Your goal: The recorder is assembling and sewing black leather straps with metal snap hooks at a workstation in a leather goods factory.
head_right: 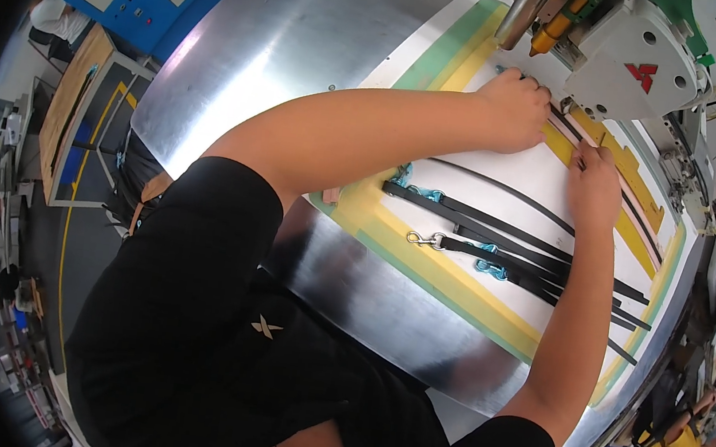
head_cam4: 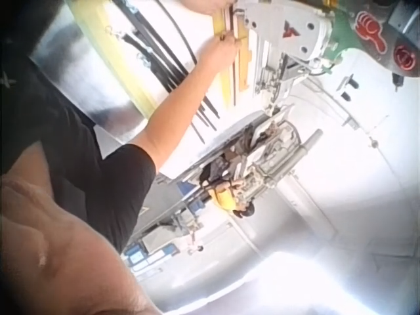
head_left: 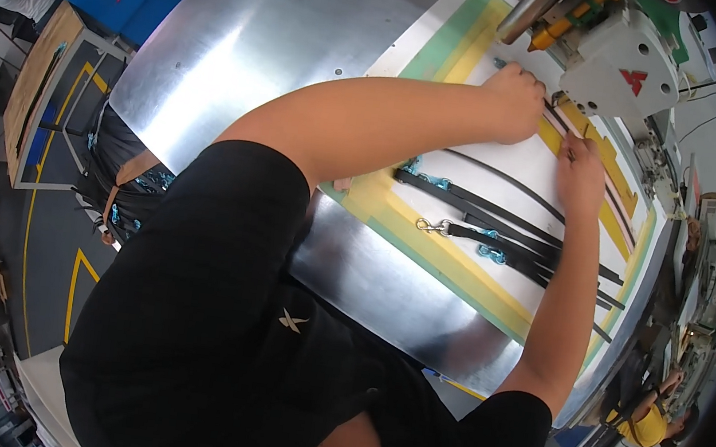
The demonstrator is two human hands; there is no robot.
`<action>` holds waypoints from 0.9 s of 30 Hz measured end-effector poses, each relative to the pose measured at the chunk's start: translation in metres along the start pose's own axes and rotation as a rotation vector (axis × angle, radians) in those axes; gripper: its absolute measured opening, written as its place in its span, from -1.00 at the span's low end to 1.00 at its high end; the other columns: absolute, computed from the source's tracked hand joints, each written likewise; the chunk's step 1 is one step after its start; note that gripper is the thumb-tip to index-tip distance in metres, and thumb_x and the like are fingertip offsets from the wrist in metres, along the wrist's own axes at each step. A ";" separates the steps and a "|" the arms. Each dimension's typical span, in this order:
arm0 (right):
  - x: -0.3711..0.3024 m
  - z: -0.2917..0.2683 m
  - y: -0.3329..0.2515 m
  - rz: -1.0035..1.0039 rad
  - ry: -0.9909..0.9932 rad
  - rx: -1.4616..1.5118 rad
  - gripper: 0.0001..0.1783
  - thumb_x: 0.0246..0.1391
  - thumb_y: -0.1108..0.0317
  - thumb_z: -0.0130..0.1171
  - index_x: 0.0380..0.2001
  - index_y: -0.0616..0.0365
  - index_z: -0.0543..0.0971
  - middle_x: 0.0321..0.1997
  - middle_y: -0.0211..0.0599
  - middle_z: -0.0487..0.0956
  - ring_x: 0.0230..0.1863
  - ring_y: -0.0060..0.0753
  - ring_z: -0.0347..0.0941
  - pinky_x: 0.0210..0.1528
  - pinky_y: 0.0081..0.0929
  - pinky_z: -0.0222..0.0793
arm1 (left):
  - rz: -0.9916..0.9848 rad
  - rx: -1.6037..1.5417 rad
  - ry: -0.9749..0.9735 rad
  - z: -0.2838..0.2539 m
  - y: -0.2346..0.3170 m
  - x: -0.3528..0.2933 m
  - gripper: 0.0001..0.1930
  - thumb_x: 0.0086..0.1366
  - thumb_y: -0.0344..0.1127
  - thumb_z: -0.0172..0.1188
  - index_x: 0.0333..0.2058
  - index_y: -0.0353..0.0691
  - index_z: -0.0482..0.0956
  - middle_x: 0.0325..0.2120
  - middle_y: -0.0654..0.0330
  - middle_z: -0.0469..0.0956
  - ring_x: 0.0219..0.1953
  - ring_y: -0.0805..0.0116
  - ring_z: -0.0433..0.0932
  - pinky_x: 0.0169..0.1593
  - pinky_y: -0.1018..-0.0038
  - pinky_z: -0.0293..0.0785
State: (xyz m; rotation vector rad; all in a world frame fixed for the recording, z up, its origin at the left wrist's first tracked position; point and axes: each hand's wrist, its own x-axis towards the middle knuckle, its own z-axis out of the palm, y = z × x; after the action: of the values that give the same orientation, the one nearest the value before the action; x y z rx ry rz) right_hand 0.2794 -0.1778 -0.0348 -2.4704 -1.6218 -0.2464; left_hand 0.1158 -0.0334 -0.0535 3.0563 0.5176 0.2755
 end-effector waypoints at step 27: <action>-0.018 -0.015 0.046 -0.029 0.041 0.034 -0.69 0.29 0.19 0.18 -0.03 0.08 0.73 -0.06 -0.08 0.64 -0.08 0.11 0.62 -0.03 -0.09 0.53 | -0.101 -0.092 -0.077 -0.029 0.033 0.003 -0.38 0.35 0.23 0.17 0.19 -0.06 0.60 0.13 0.03 0.56 0.25 0.05 0.46 0.31 0.14 0.28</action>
State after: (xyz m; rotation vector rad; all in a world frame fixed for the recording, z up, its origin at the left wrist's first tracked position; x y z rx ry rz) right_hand 0.3139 -0.2149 -0.0271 -2.4024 -1.6319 -0.2697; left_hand 0.1240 -0.0639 -0.0223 2.9273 0.6337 0.1729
